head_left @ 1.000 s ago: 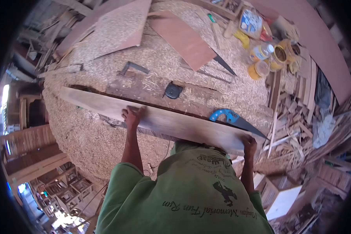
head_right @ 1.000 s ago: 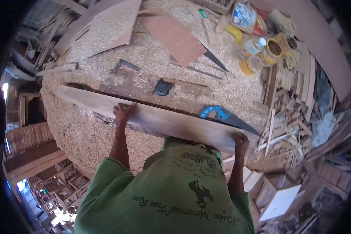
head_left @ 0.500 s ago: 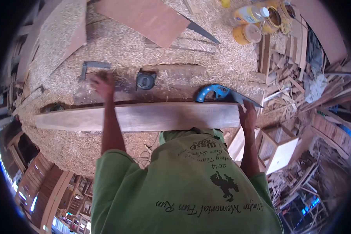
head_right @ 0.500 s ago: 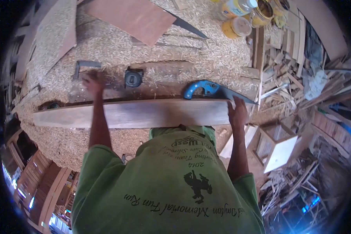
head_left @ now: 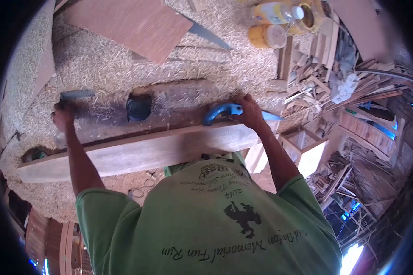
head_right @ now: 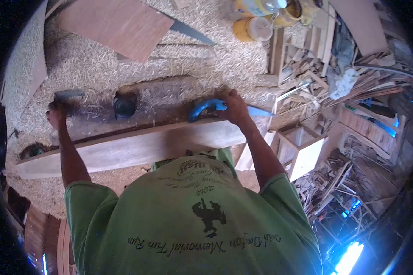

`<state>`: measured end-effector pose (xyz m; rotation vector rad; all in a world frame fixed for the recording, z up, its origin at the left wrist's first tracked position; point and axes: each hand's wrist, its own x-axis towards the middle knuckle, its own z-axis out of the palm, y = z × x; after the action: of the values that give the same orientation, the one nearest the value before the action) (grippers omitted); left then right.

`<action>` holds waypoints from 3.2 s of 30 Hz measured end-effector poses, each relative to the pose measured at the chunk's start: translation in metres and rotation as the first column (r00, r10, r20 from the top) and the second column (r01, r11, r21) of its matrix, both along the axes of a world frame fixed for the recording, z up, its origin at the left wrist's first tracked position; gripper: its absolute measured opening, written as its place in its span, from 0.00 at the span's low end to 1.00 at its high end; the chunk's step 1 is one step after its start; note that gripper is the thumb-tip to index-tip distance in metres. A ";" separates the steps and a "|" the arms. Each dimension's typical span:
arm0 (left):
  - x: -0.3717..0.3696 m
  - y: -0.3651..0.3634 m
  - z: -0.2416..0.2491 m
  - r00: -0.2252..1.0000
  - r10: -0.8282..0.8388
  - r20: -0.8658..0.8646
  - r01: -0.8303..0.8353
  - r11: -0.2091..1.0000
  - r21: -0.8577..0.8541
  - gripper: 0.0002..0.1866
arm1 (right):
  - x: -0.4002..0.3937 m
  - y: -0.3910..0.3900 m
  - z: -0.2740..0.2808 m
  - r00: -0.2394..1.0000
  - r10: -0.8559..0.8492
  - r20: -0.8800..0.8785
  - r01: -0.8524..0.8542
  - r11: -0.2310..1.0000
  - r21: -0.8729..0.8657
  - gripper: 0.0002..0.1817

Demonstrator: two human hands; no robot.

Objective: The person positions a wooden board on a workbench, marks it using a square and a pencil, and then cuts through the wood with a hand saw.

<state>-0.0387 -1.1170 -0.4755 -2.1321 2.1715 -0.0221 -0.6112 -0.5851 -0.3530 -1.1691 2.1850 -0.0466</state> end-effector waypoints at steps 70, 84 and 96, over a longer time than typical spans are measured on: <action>-0.462 0.589 0.069 0.415 -0.711 -0.568 0.706 0.645 -0.291 0.16 | 0.126 0.419 0.076 0.457 -0.551 0.699 0.878 0.404 -0.256 0.14; -0.464 0.595 0.082 0.495 -0.682 -0.538 0.699 0.680 -0.220 0.23 | 0.084 0.318 0.040 0.863 -0.499 0.085 0.463 0.710 -0.531 0.24; -0.464 0.600 0.078 0.471 -0.704 -0.532 0.687 0.671 -0.279 0.24 | 0.035 0.226 0.011 0.890 -0.455 -0.015 0.360 0.724 -0.588 0.17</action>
<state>-0.5026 -0.5168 -0.3976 -1.1314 3.2809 0.6703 -0.5762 -0.3593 -0.3423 -0.9701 2.6337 -0.8943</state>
